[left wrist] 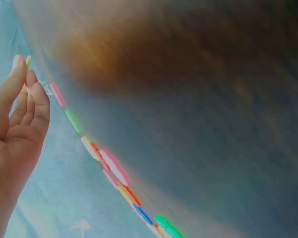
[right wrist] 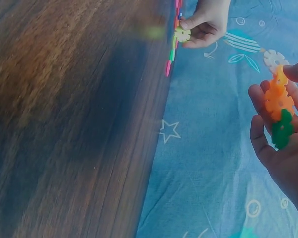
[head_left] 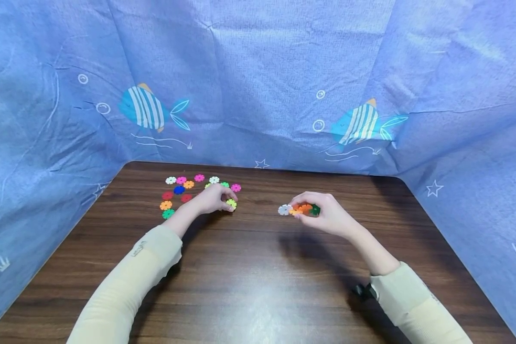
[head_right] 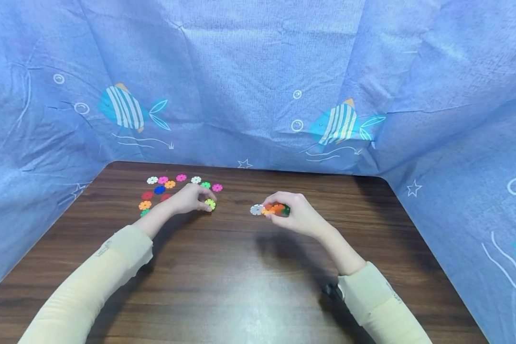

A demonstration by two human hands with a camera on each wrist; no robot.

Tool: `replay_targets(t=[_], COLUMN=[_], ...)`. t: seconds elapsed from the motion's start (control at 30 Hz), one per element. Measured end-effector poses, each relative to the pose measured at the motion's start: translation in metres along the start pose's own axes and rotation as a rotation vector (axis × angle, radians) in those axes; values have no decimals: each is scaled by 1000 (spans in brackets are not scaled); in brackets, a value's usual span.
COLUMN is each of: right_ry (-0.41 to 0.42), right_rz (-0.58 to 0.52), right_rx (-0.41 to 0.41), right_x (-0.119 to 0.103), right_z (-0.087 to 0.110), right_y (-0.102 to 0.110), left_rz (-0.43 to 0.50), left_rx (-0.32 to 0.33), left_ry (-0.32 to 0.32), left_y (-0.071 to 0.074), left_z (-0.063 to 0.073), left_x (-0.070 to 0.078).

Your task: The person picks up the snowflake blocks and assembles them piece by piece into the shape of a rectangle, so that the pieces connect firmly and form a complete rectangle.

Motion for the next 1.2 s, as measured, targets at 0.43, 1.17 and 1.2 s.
replay_targets(t=[0.43, 1.17, 1.2], right_ry=[15, -93, -94], right_rz=[-4, -37, -32], right_rx=[16, 98, 102], right_x=[-5, -9, -8], right_z=[-5, -8, -8], right_y=[1, -2, -2], left_rz=[15, 283, 306], left_rx=[169, 359, 357], left_ry=[9, -16, -13], left_y=[16, 14, 12], left_z=[9, 40, 41], left_x=[22, 78, 80])
Point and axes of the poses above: each hand's wrist, its own z-axis away from the middle knuckle, its own y-axis out of the back of the hand, x = y × z, the point moved 7 cm from there along -z, towards the middle knuckle, and after that the axes turned 11 degrees about z, right-handed, at the moved point
